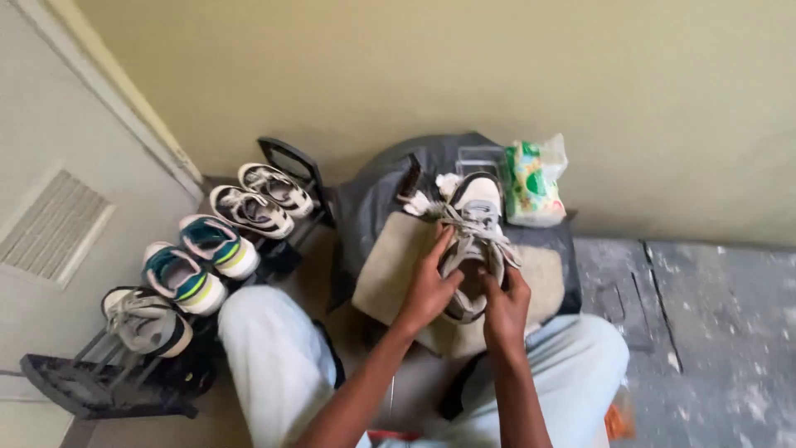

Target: The person cleans a black and white sneaker by brushing the sole and upper with a green brush and wiping with a tissue. They switch between shoes on a nearby rack and continue scrubbing and wiping the same sneaker repeatedly.

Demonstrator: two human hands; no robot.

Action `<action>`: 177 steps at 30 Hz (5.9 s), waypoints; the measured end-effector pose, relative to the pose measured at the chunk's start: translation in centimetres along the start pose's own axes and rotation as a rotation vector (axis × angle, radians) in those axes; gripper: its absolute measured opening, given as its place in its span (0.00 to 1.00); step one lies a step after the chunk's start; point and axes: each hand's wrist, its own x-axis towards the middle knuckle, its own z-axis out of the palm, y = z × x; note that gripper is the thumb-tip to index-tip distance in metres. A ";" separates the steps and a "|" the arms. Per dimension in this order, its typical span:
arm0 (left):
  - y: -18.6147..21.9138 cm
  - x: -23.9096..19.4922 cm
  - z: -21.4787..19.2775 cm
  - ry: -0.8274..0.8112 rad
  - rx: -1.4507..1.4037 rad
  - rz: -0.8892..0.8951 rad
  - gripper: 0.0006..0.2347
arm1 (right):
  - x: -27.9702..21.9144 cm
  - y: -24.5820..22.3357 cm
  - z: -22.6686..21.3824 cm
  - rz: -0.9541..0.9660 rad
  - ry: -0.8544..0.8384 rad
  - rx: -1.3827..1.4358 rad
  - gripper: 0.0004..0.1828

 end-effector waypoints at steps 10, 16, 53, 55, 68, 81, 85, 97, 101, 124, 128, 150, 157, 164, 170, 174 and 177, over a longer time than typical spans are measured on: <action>-6.0 -1.8 1.3 0.009 0.017 -0.223 0.33 | -1.0 0.9 -0.6 0.228 -0.043 -0.085 0.18; -5.5 -1.4 -1.1 -0.085 -0.117 -0.327 0.33 | -0.7 0.4 -0.7 0.307 -0.087 -0.136 0.25; -9.3 10.0 -13.2 0.220 0.950 -0.177 0.05 | 17.5 8.0 -9.0 -0.274 -0.113 -1.306 0.09; -7.5 8.5 -13.4 0.208 0.969 -0.199 0.08 | 15.7 5.8 -7.9 -0.349 -0.114 -1.257 0.09; -5.9 -2.4 -13.4 0.038 0.573 -0.423 0.25 | 9.0 -2.9 -4.2 0.160 -0.480 -0.456 0.14; -1.6 -2.0 -14.4 -0.050 0.665 -0.373 0.20 | 7.6 -4.9 -3.3 0.178 -0.741 -0.535 0.26; 1.5 0.5 -9.0 -0.092 0.478 -0.086 0.19 | 7.5 -5.1 -2.9 0.156 -0.799 -0.569 0.32; -1.0 2.9 -3.4 -0.597 0.577 0.009 0.45 | 8.6 -4.1 -2.9 0.230 -0.856 -0.562 0.29; -2.6 2.7 -4.1 -0.583 0.596 -0.013 0.41 | 9.6 -4.4 -2.8 0.274 -0.888 -0.538 0.29; -2.8 1.9 -2.2 -0.387 0.450 -0.137 0.40 | 7.1 -4.3 -0.2 0.097 -0.838 -1.045 0.33; -3.5 1.9 -2.0 -0.366 0.536 -0.115 0.39 | 7.0 -5.8 0.2 0.123 -0.861 -1.001 0.31; -3.3 1.0 -2.2 -0.214 0.518 0.146 0.31 | 7.3 -5.5 -0.1 0.098 -0.865 -0.958 0.31; -5.2 1.0 -1.8 -0.166 0.561 0.202 0.28 | 7.6 -5.5 -0.7 0.072 -0.881 -0.904 0.33; -4.6 0.9 -1.9 -0.147 0.529 0.212 0.27 | 7.7 -5.6 -0.5 0.083 -0.886 -0.903 0.40; -4.4 1.0 -1.9 -0.175 0.536 0.169 0.28 | 8.0 -3.9 -1.2 0.068 -0.888 -0.951 0.35; -2.4 0.5 -2.3 -0.148 0.558 0.084 0.33 | 7.9 -3.3 -1.5 0.059 -0.857 -0.998 0.34; -7.4 0.0 -0.1 -0.073 0.778 0.137 0.26 | 6.2 -4.4 -0.9 -0.152 -0.763 -1.005 0.32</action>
